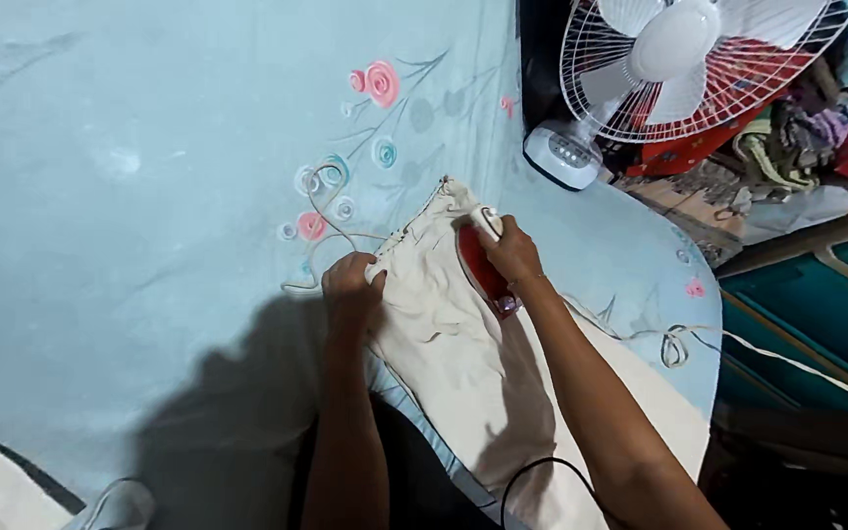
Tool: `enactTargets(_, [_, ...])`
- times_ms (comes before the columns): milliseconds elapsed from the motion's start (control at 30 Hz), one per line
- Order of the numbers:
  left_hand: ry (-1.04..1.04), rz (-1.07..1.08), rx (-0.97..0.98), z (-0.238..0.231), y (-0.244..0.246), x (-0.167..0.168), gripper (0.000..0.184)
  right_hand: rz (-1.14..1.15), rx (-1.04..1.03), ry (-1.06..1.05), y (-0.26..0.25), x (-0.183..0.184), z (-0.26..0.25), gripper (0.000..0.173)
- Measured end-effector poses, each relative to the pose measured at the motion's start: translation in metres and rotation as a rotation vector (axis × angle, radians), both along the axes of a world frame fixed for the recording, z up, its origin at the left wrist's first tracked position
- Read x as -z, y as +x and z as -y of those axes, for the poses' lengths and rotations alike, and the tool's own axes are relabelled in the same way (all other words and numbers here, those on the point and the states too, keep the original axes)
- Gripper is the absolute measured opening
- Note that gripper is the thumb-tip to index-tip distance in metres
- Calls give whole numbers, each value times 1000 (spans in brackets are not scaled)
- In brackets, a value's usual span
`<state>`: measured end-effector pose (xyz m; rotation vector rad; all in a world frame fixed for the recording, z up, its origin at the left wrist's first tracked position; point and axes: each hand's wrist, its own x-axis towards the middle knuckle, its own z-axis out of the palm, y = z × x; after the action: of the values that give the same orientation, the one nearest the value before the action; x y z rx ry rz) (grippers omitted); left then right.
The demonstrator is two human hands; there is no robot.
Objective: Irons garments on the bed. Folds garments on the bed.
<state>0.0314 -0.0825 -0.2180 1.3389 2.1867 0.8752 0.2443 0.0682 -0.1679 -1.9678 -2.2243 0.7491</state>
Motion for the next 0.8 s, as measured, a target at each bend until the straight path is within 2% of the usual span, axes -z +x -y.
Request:
enactTargets(100, [62,-18,-3,2,1,4,27,-17,160,19,-1,0,0,55])
enactTargets(333, [53,-27,-2,0,1,5,27,-43,280,7,-24,5,-35,57])
enactTargets(400, [37,-17,-6,-1,1,4,28,-59,233,-15,-19,4,-37,58])
enactTargets(500, [52,-30,-13,0,0,6,28,-113,55,-58,-1,6,-17,55])
enactTargets(633, [37,-13,-24,0,0,5,28,-153,-161,-86,15,8,0,44])
enactTargets(800, [-44,42,-38,0,0,-3,31,-117,-101,-10,-6,14,-16,47])
